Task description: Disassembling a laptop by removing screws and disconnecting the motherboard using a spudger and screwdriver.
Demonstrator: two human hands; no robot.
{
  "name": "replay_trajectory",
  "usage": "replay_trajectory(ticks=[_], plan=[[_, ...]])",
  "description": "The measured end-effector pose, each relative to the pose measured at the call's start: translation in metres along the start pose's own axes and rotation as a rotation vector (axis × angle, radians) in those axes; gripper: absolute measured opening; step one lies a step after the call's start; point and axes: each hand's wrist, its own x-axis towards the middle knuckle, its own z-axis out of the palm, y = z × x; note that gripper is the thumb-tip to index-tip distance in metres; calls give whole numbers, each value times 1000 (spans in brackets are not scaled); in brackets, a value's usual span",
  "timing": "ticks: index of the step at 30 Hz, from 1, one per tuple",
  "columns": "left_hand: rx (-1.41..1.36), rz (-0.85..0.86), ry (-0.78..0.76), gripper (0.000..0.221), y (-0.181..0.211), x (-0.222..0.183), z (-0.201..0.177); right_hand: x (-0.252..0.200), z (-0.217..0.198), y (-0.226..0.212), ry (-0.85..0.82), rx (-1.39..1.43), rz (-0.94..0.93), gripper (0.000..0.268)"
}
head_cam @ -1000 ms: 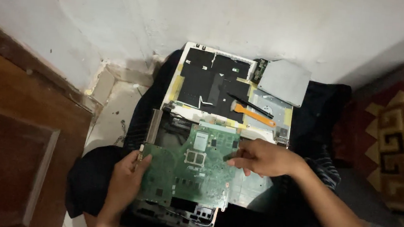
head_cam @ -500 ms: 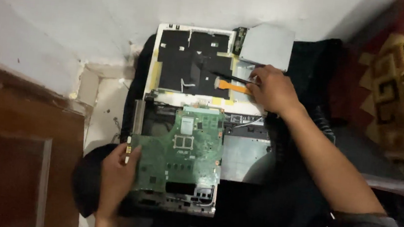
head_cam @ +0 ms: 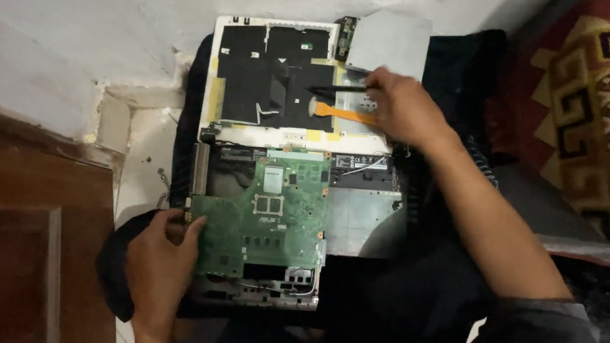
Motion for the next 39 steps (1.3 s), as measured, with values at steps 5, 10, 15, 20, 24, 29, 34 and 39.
replay_trajectory(ticks=[5, 10, 15, 20, 24, 29, 34, 39], plan=[[-31, 41, 84, 42, -7, -4, 9, -23, -21, 33, 357, 532, -211, 3], [-90, 181, 258, 39, -14, -11, 22, -63, -41, 12, 367, 983, -164, 16], [-73, 157, 273, 36, -10, -15, 23, -81, -52, -9, -142, 570, -165, 25], [-7, 227, 317, 44, -23, -12, 38, -80, -41, -8, -330, 363, -129, 16], [41, 259, 394, 50, -18, -14, 39, -76, -39, -14, -381, 281, -160, 17], [52, 281, 451, 48, -22, -14, 47, -77, -41, -16, -375, 279, -161, 16], [-21, 429, 621, 38, -34, -6, 57, -78, -39, -12, -333, 322, -180, 17], [-123, 695, 648, 16, -18, -9, 52, -81, -41, -23, -232, 449, -172, 19]])
